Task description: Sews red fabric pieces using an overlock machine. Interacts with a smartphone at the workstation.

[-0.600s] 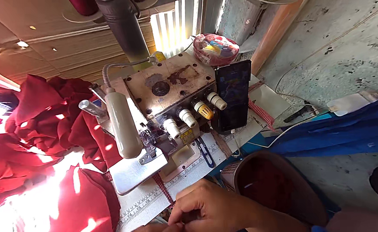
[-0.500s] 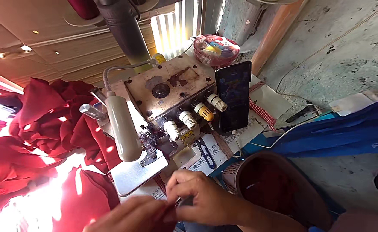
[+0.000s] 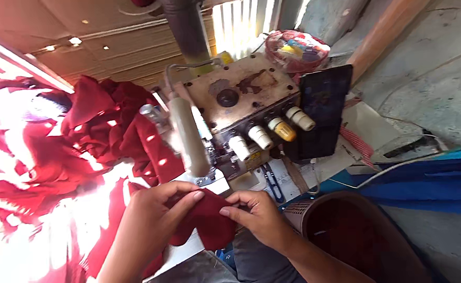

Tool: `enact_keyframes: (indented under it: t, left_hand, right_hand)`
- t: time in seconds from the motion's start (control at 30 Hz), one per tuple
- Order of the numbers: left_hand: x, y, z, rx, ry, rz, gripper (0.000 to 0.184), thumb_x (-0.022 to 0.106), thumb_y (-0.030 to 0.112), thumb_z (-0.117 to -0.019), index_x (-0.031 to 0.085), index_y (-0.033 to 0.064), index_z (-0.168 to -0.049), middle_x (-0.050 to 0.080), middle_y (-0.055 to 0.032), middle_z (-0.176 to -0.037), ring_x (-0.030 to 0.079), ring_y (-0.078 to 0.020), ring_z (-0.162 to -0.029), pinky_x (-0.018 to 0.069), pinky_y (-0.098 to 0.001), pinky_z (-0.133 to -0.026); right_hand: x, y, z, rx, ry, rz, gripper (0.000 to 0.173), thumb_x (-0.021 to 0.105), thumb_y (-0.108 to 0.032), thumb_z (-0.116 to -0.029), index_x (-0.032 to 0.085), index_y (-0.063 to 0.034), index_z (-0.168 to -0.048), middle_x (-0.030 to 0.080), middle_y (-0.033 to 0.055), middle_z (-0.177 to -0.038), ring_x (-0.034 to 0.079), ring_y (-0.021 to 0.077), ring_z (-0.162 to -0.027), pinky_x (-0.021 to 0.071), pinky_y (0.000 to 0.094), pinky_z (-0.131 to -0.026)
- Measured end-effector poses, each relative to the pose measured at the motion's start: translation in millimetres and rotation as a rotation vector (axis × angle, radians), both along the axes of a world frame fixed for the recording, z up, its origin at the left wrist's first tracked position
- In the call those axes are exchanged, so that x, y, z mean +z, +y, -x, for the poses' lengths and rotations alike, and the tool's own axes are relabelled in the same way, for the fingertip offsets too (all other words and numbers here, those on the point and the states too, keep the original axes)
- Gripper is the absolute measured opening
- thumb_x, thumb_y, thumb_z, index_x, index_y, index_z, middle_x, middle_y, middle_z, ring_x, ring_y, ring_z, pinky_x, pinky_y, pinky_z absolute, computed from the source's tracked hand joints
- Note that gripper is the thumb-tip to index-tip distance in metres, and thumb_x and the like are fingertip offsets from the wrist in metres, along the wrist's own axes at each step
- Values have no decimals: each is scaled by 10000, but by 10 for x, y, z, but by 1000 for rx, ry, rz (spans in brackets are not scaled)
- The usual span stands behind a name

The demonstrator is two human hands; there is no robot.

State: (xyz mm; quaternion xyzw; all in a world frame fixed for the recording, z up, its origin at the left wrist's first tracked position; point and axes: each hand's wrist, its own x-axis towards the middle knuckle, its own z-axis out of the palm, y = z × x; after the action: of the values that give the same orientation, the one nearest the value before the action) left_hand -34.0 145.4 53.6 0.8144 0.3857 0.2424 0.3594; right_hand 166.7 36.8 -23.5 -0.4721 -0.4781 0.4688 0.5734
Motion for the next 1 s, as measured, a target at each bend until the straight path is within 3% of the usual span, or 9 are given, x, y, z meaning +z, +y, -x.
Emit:
enact_keyframes:
  t: [0.13,0.33,0.6,0.77,1.0]
  left_hand:
    - [35,-15,-15,1,-21,-16,167,701,344,-956,793,205,-950,757,117,-883,702,22,-785,594,-160,-699]
    - [63,-107,-43,31,-11,-22,155,752,364,-893,794,215,-884,754,132,-843,705,29,-763,601,-154,-705]
    - [95,-162,7,61,-10,25,202,795,423,-837,787,222,-831,726,140,-738,674,43,-667,565,-136,-602]
    - [97,-123,14,31,-36,56,153,765,363,-892,802,215,-885,744,127,-785,689,29,-704,576,-139,-630]
    - [-3,-174,4,32,-96,-81,151,705,317,-940,795,195,-934,763,99,-902,705,4,-794,593,-167,-717]
  right_hand:
    - [-28,5,-18,-33,-9,-17,117,743,-122,-937,764,-14,-977,756,32,-893,715,61,-802,614,219,-735]
    - [-56,-33,-61,-70,-70,-22,112,777,-155,-905,800,-50,-936,761,31,-942,718,67,-876,609,205,-783]
    - [-4,-116,-91,10,-110,-64,118,720,-119,-949,782,-23,-978,742,40,-972,702,57,-901,597,183,-802]
    - [-16,-96,-105,-19,-132,-77,123,710,-122,-960,785,-27,-984,743,38,-973,703,62,-903,598,190,-807]
    - [18,-85,-118,-107,-141,-93,107,751,-96,-923,801,-23,-984,757,42,-951,711,61,-906,603,202,-824]
